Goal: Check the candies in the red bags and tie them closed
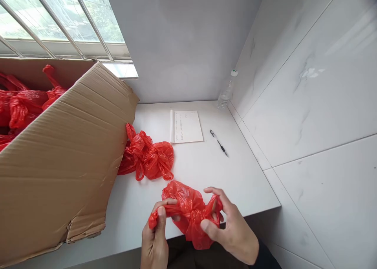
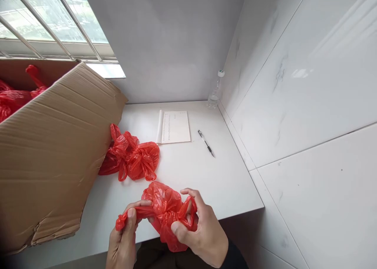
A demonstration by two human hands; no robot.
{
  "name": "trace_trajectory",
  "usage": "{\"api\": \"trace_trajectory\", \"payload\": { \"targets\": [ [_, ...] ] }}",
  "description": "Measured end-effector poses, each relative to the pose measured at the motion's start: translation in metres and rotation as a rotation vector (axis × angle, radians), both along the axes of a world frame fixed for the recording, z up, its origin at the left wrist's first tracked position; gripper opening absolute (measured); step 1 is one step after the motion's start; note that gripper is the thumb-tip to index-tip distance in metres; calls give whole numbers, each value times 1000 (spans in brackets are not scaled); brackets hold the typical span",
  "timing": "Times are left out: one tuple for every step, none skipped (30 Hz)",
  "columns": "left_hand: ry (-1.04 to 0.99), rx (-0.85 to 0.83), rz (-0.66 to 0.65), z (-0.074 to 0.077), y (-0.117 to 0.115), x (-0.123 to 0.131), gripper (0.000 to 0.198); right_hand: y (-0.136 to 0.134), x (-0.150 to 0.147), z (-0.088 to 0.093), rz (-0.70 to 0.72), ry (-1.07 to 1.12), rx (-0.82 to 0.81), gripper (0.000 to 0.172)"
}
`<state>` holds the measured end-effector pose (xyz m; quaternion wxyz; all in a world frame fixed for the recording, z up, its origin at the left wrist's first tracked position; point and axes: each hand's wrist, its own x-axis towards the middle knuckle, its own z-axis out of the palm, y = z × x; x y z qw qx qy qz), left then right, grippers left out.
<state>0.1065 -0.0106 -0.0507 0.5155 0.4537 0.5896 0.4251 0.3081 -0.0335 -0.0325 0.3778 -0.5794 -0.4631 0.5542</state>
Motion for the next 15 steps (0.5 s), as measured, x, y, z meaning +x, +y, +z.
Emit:
{"api": "trace_trajectory", "payload": {
  "targets": [
    [-27,-5,2,4,-2,4,42,1,-3,1,40,-56,9,51],
    [-55,-6,11,8,-3,8,41,3,-6,0,66,-106,22,46],
    [-80,-3,24,11,-5,11,40,5,-8,0,74,-152,36,38],
    [-99,3,39,13,-6,13,39,6,-9,-1,68,-190,51,29],
    [-110,9,44,14,-7,13,39,8,-9,-1,56,-210,68,24],
    [-109,16,45,13,-8,12,39,8,-9,-1,46,-210,86,22],
    [-91,17,52,13,-9,10,41,7,-9,0,35,-196,106,22],
    [-57,0,73,11,-12,7,43,5,-10,1,18,-177,123,24],
    [-13,-32,96,10,-15,3,47,1,-12,2,-10,-160,140,26],
    [28,-68,104,8,-20,-2,50,-4,-16,3,-47,-151,158,27],
    [53,-104,90,7,-26,-5,52,-10,-21,4,-90,-155,178,29],
    [52,-128,53,6,-32,-9,54,-17,-29,4,-136,-175,200,30],
    [26,-136,-6,5,-37,-11,57,-24,-38,3,-179,-212,225,29],
    [-21,-126,-66,4,-42,-12,61,-31,-48,1,-213,-260,261,28],
    [-79,-111,-105,4,-45,-13,66,-36,-59,0,-231,-310,310,24]
  ]
}}
